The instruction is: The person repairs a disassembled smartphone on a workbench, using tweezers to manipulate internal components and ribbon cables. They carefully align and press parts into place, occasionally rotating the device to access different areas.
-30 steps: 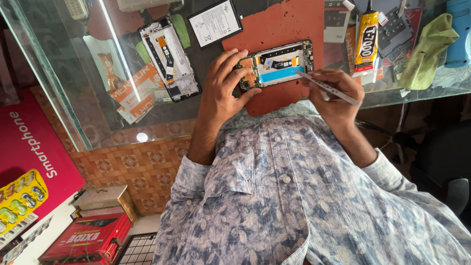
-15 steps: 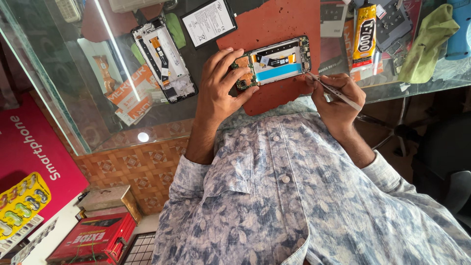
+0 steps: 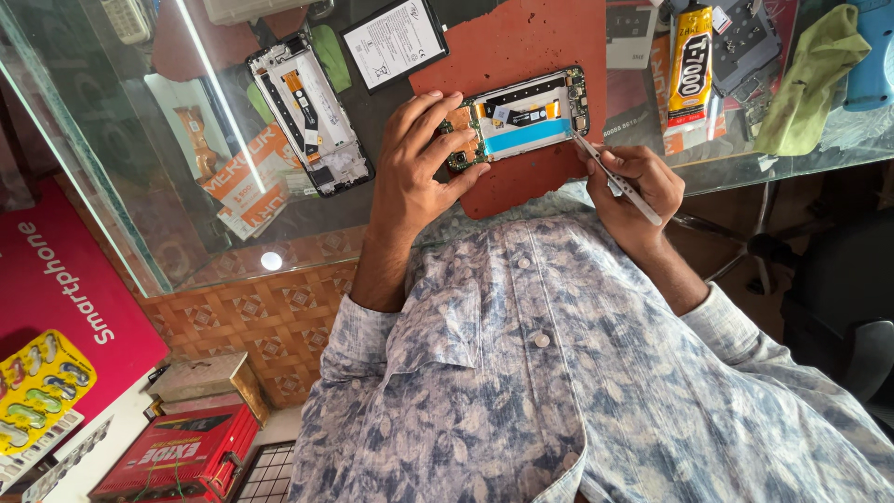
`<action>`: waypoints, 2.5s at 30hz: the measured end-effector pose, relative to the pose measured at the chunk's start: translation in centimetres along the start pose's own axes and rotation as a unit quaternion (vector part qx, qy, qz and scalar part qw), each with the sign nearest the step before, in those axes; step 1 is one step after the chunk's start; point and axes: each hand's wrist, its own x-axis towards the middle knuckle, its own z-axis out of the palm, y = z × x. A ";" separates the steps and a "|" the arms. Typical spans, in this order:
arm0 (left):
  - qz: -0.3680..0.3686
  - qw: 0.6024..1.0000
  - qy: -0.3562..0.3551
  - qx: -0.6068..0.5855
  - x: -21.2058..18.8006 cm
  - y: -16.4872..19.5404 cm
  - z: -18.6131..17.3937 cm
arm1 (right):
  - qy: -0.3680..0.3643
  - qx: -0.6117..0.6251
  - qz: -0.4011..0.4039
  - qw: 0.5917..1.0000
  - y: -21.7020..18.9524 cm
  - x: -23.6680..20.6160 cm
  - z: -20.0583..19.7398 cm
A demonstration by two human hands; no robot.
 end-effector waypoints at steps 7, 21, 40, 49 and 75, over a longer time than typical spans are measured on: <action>0.005 1.000 -0.001 0.003 0.0 0.0 0.0 | 0.003 0.019 -0.001 1.000 0.6 -0.1 0.3; 0.004 1.000 0.000 -0.001 0.6 0.9 -0.6 | -0.023 0.072 0.040 0.996 -0.2 0.6 0.5; -0.029 0.999 -0.010 -0.025 0.8 1.1 -0.2 | -0.138 0.305 -0.079 0.939 -3.5 5.2 1.6; -0.021 1.000 0.000 -0.002 0.5 0.9 0.6 | 0.125 0.183 -0.164 0.961 -1.0 15.2 -3.3; -0.007 1.000 0.013 -0.027 0.9 1.4 0.2 | -0.049 0.095 0.033 0.994 -0.2 3.1 -0.7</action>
